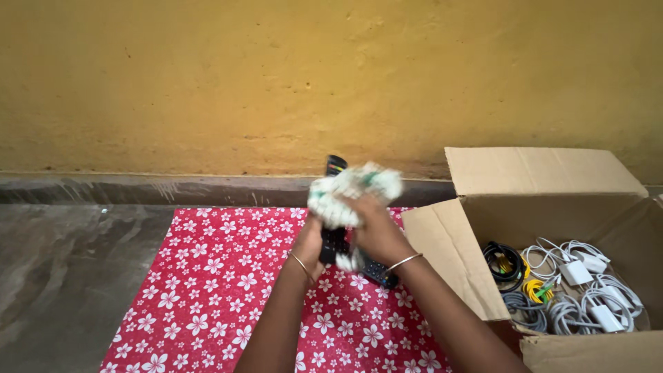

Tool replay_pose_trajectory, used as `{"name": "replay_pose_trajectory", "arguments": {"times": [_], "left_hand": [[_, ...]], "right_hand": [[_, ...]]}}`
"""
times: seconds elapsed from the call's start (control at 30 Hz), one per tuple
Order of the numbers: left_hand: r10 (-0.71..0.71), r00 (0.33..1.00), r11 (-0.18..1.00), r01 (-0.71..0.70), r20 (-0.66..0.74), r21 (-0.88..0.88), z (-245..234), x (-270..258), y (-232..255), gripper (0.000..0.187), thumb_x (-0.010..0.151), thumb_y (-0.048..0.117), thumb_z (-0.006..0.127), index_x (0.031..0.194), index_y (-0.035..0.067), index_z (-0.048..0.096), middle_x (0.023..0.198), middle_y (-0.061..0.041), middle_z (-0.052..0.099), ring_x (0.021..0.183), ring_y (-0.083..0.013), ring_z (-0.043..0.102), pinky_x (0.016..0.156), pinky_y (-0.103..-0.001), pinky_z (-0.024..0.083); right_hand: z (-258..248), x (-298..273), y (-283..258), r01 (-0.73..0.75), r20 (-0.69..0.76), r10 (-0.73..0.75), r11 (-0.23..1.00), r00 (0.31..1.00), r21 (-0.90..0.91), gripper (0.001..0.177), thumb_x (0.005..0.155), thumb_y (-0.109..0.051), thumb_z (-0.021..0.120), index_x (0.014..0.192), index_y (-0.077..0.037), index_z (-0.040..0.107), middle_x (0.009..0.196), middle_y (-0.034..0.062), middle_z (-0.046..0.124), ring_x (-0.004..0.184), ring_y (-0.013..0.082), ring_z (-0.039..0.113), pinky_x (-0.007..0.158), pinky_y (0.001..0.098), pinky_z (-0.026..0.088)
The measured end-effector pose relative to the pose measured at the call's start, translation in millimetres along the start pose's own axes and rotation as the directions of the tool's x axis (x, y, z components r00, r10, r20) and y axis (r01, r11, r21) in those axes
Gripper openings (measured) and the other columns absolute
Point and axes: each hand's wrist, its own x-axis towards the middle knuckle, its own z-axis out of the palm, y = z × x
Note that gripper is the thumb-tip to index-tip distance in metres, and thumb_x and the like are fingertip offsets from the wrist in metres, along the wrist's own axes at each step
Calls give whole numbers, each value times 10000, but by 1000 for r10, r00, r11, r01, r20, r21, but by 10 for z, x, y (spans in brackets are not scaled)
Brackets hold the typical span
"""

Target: The person wipes a white cable and a television remote control with a cloth before placing them into a cardboard box containing other cables and adapters.

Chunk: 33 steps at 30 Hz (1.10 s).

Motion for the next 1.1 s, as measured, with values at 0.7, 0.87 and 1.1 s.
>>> {"name": "replay_pose_trajectory", "arguments": {"times": [0.7,0.87,1.1], "left_hand": [[56,980,998,-56,-193,5,-84,21,174,312,1024,382,364,1179,139,484,912,-128,640,749,-273,737,687,-394,641],[-116,987,978,134,-113,161,-72,-104,110,490,1073,471,304,1163,48,534,847,-122,653,667,-219,703,584,-379,612],[-79,970,996,66,228,63,205,-36,-95,485,1127,452,338,1183,36,581,900,-134,683,696,-196,699,616,-331,602]], "right_hand": [[-539,-66,124,-405,674,199,900,711,162,213,774,-34,717,969,-55,801,906,84,809,849,209,760,778,352,586],[-729,142,181,-560,-32,573,810,819,173,363,820,45,616,1137,-87,735,1084,146,744,929,231,729,771,351,588],[-313,25,-42,-223,29,221,967,975,126,749,647,123,651,1375,-49,606,1443,286,440,1231,419,542,912,415,523]]}}
